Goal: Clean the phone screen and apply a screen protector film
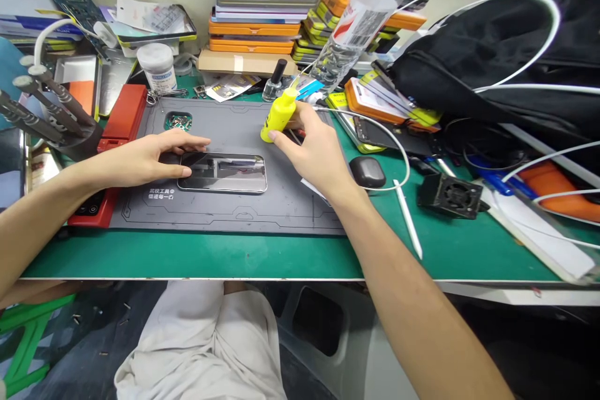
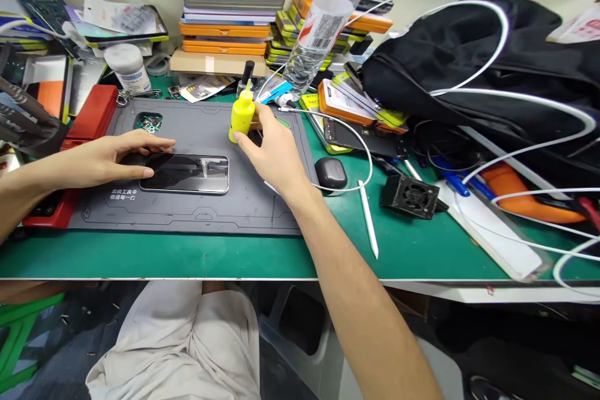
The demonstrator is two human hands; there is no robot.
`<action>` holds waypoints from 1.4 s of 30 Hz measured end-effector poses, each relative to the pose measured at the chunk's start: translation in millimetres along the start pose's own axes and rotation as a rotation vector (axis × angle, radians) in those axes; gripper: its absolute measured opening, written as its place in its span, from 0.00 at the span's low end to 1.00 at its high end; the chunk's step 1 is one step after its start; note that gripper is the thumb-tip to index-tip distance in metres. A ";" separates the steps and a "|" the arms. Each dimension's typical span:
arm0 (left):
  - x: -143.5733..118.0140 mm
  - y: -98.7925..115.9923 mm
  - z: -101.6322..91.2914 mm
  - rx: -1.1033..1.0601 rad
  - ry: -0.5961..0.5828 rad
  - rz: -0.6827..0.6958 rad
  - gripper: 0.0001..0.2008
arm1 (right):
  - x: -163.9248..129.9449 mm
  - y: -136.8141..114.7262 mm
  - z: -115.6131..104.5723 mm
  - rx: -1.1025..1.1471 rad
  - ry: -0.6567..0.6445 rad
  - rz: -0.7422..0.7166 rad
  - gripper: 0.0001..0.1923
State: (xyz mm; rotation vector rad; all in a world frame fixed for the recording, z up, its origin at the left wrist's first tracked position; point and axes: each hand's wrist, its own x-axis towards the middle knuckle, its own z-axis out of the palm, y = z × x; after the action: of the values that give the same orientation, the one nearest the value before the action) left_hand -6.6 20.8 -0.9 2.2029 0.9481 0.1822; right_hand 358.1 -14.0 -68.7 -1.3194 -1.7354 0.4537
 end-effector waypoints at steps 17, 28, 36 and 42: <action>1.8 -6.3 5.5 0.063 0.094 0.027 0.39 | 2.3 -4.0 -1.6 -0.005 -0.010 0.007 0.27; 4.2 -7.3 4.4 0.025 0.071 -0.011 0.42 | 5.7 10.8 -0.5 -0.130 0.034 -0.046 0.33; 2.8 -6.5 12.1 0.022 0.099 -0.053 0.34 | -53.3 -40.2 -46.3 -0.386 0.263 -0.141 0.19; 4.9 -2.8 17.1 -0.009 0.113 -0.060 0.35 | -113.2 -36.7 -52.7 -0.676 0.085 -0.198 0.13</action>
State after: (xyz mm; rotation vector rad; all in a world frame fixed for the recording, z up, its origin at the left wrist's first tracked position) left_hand 1.9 15.8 -16.0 2.1716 1.0719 0.2841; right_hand 384.6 -141.3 -61.4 -1.5630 -2.0040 -0.3349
